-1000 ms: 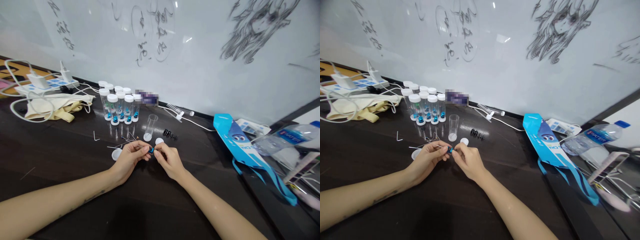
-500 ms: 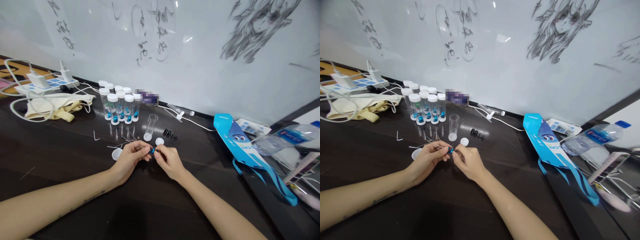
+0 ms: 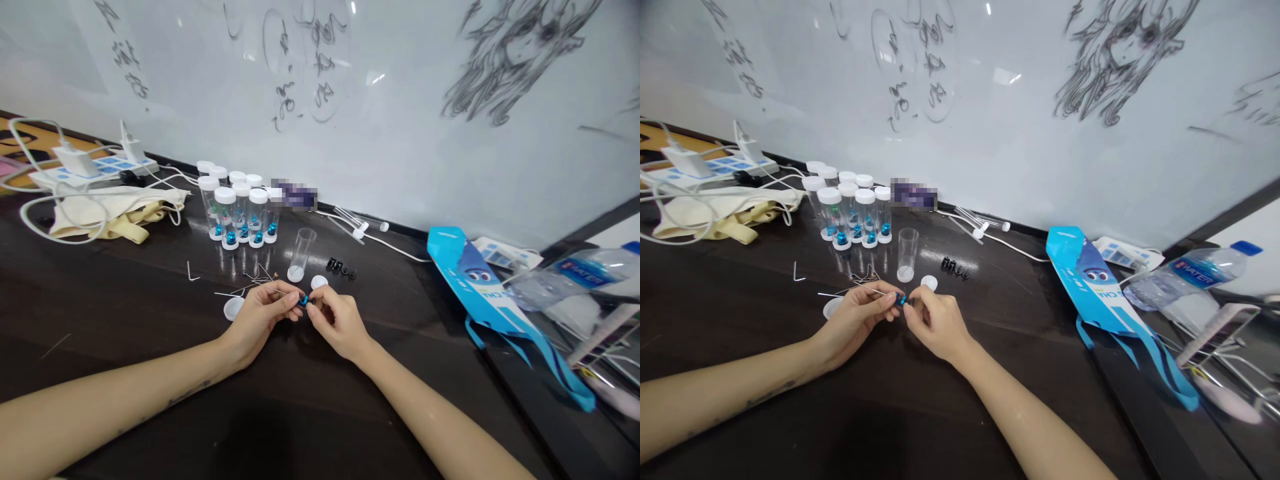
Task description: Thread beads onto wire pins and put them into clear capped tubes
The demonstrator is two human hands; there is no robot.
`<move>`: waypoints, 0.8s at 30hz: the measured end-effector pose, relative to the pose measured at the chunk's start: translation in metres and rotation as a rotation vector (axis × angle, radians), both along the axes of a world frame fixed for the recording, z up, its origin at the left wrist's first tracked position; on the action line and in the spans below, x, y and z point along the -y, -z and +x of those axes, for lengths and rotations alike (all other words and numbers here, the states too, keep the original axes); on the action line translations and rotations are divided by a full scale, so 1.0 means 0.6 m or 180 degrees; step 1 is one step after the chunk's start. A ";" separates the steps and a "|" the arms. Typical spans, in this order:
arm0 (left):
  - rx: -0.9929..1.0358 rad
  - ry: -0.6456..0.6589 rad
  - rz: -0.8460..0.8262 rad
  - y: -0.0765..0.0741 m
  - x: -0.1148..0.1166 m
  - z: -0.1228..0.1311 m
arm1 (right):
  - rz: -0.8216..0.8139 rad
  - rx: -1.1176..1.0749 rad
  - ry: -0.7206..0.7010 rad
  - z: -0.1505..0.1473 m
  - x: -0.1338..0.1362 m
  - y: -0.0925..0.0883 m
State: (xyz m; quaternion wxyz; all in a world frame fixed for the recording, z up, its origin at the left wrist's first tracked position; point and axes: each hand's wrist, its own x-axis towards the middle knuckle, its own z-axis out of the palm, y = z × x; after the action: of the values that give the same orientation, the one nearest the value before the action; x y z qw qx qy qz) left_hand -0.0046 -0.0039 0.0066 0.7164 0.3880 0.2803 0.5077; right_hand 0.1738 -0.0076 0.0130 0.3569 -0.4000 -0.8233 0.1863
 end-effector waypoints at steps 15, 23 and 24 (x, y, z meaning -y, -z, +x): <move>0.0017 -0.0020 -0.0007 0.001 -0.001 -0.001 | -0.0086 -0.0066 -0.0025 0.001 0.000 -0.001; -0.0032 0.0009 0.0026 0.001 0.000 0.000 | -0.0022 0.0062 0.0024 0.001 0.000 -0.001; -0.0031 0.0009 0.0022 0.001 0.000 0.000 | -0.0026 0.0092 0.0040 0.001 -0.001 -0.001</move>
State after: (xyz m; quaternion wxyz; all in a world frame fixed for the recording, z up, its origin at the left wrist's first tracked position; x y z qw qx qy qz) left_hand -0.0044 -0.0037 0.0062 0.7144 0.3933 0.2815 0.5057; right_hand 0.1745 -0.0072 0.0138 0.3445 -0.4093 -0.8251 0.1816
